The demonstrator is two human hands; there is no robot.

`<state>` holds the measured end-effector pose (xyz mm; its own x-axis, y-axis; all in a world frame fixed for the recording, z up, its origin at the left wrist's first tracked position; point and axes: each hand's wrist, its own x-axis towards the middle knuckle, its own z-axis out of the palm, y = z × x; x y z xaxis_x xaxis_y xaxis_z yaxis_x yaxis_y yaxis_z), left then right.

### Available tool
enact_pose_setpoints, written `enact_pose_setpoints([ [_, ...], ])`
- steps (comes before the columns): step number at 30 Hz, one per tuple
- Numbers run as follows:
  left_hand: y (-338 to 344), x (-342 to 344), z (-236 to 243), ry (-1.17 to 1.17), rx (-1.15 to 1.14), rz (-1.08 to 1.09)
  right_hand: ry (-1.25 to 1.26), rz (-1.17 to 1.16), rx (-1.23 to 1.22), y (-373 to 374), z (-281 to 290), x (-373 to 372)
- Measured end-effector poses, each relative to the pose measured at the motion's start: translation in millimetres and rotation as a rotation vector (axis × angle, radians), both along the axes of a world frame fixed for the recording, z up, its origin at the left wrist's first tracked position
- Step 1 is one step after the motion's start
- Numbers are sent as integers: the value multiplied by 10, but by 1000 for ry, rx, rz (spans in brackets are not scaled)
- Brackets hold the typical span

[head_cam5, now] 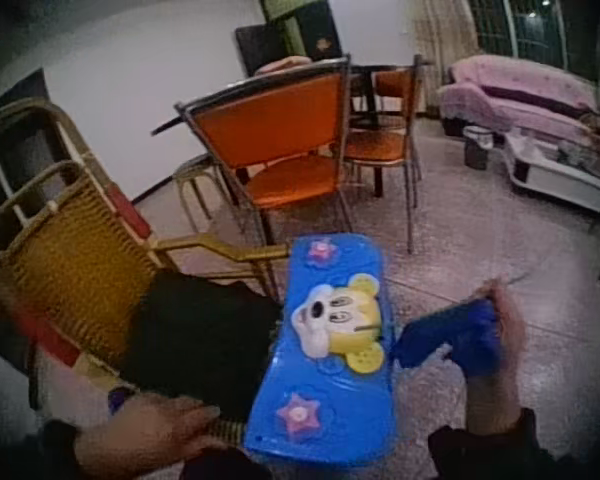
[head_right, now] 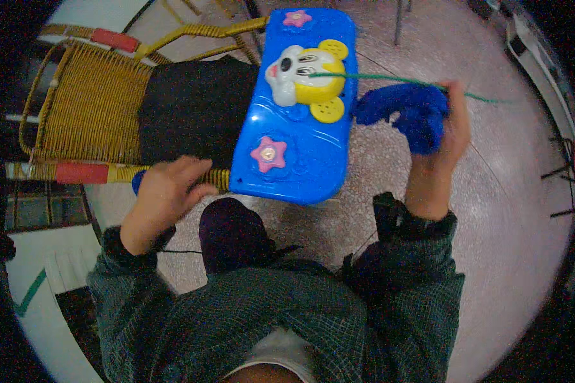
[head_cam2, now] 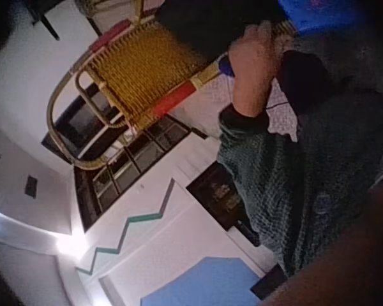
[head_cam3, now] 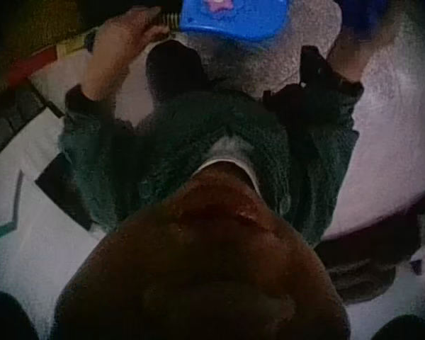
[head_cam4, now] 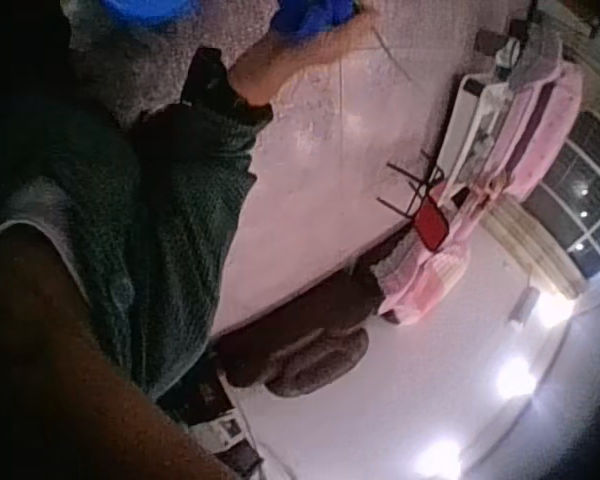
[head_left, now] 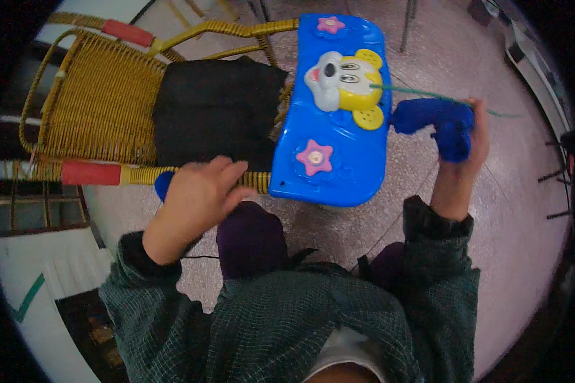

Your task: The person cleans a child's wicker chair with a blue cloth, then uses a green zip tie to secure the blue plastic tray to the chair frame. The person threads the zip tie through the tray and around the frame, tightens it, and opens a drawer to retrieve additional items.

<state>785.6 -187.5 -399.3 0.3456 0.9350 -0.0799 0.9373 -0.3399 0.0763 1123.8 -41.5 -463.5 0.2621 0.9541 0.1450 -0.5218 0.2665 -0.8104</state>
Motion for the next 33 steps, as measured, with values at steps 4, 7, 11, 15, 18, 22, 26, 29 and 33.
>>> enact_pose_setpoints([
  [4,-95,21,-90,195,78,-24,209,108,-15,147,-25,-19],
  [7,-103,83,-230,360,143,24,226,89,-50,174,-70,33],
  [11,-91,7,-413,295,209,33,255,129,-51,195,-223,230],
  [15,-109,-54,-482,266,253,40,251,91,-131,272,-345,691],
  [18,-47,-1,-443,309,323,35,235,98,-158,339,-503,937],
  [22,4,220,-233,259,61,270,58,-27,-261,376,-612,1293],
  [26,338,335,12,-220,53,458,147,93,-223,354,-697,1483],
  [29,908,375,-22,-382,31,524,94,100,-184,387,-768,1502],
  [33,1660,338,-176,-422,144,595,69,89,-223,409,-818,1540],
])
